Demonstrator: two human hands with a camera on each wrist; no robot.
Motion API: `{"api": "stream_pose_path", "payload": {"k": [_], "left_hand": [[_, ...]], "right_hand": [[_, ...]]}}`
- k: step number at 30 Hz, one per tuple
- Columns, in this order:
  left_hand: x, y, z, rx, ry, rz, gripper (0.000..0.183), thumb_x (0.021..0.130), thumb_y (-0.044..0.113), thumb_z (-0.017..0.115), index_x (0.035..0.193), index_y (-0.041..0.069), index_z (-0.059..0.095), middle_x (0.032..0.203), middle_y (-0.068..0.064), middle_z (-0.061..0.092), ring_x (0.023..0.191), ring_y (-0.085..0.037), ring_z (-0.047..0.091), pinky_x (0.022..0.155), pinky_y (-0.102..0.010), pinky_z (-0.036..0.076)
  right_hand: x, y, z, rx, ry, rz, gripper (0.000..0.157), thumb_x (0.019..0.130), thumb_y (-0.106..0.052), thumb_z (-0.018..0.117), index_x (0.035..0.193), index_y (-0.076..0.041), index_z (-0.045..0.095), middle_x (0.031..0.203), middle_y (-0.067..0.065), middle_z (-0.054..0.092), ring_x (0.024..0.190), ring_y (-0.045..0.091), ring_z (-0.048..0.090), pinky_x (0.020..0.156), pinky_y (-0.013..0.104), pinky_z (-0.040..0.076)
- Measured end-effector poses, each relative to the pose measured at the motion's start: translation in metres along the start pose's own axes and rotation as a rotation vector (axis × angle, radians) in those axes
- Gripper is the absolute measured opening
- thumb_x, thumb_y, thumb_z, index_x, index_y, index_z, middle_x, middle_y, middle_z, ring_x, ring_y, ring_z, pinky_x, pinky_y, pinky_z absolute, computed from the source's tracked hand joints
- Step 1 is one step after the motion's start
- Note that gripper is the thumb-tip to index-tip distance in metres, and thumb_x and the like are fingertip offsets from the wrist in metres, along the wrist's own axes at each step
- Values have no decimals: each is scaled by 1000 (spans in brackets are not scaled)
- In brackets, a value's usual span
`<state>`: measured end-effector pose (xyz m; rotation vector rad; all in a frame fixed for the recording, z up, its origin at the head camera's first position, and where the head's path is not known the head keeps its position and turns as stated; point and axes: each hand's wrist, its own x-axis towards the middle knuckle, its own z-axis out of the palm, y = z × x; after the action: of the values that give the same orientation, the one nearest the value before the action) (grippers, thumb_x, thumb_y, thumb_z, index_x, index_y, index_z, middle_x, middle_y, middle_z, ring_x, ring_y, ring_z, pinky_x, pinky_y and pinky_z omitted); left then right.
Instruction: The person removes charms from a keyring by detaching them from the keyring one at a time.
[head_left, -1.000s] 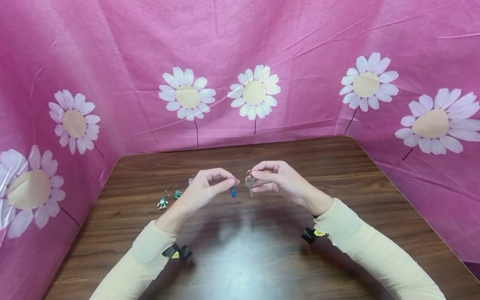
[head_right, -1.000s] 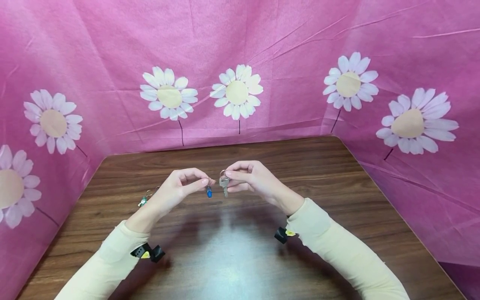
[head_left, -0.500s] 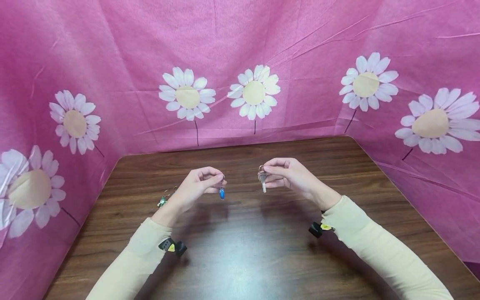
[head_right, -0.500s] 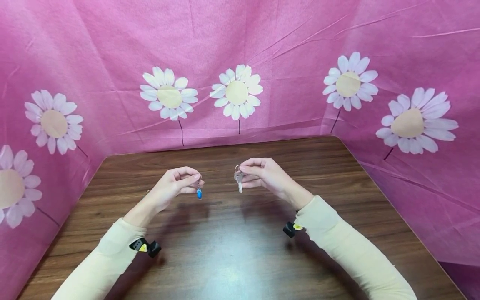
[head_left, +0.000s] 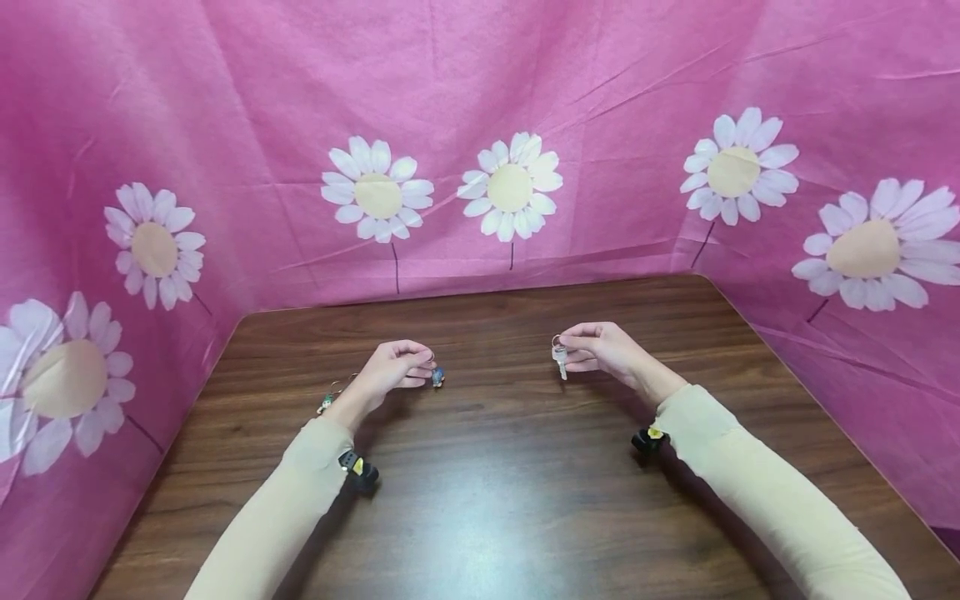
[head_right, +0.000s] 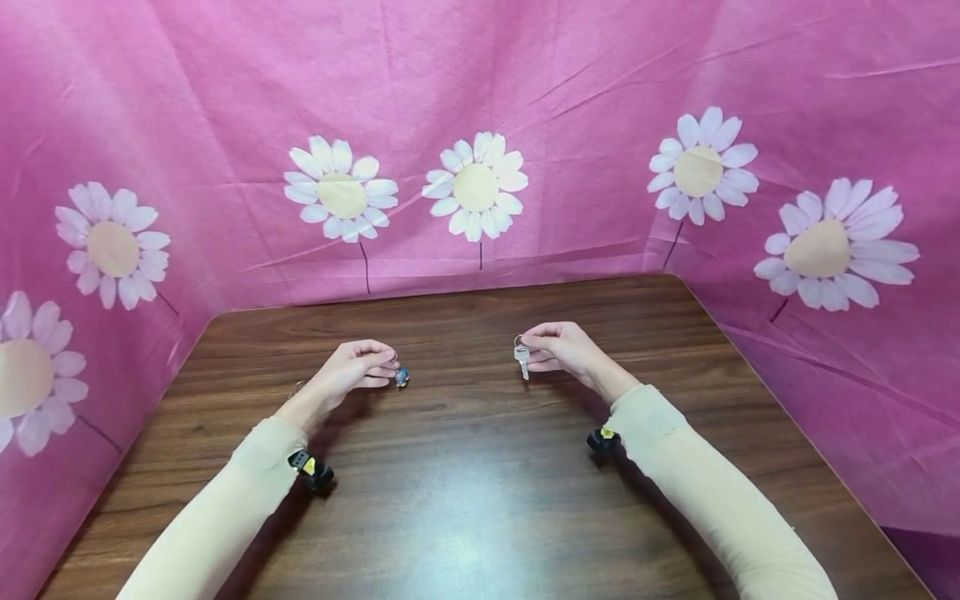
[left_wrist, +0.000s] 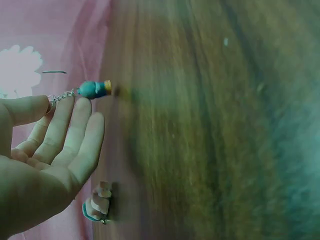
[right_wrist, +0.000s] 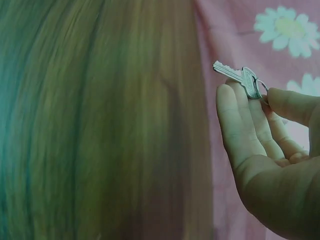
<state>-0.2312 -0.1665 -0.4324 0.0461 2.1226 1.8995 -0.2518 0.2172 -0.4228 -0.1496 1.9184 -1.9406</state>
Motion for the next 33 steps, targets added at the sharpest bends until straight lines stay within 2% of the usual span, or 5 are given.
{"api": "stream_pose_path", "payload": {"k": [7, 17, 23, 30, 33], "left_hand": [[14, 0, -1, 51, 52, -15, 27, 102, 12, 62, 119, -9, 62, 105, -19, 73, 87, -18, 71, 84, -35, 60], [32, 0, 8, 112, 86, 16, 21, 101, 5, 58, 114, -12, 61, 103, -24, 71, 83, -16, 67, 76, -25, 59], [38, -4, 12, 258, 98, 50, 15, 100, 6, 61, 105, -8, 64, 92, -15, 71, 73, -13, 62, 66, -21, 55], [42, -2, 2, 650, 241, 118, 13, 95, 18, 67, 97, 7, 74, 82, -3, 70, 72, -15, 63, 75, -32, 50], [45, -1, -3, 663, 230, 101, 12, 95, 14, 67, 98, 4, 72, 84, -6, 71, 68, -16, 66, 71, -33, 54]], "right_hand": [[13, 14, -15, -116, 29, 34, 30, 101, -7, 62, 120, 15, 56, 93, 8, 73, 80, 17, 72, 80, 35, 61], [23, 17, -22, -718, 142, -82, 21, 98, -17, 70, 103, 3, 72, 74, 5, 70, 64, 13, 66, 60, 27, 58], [28, 16, -26, -692, 110, -19, 22, 99, -14, 67, 105, 6, 71, 77, 5, 69, 64, 14, 63, 59, 28, 59], [34, 15, -29, -669, 94, 32, 22, 100, -11, 64, 108, 9, 66, 80, 6, 69, 63, 13, 61, 59, 27, 59], [37, 15, -30, -648, 73, 33, 24, 100, -11, 62, 113, 10, 61, 84, 9, 67, 64, 14, 61, 59, 29, 60]]}}
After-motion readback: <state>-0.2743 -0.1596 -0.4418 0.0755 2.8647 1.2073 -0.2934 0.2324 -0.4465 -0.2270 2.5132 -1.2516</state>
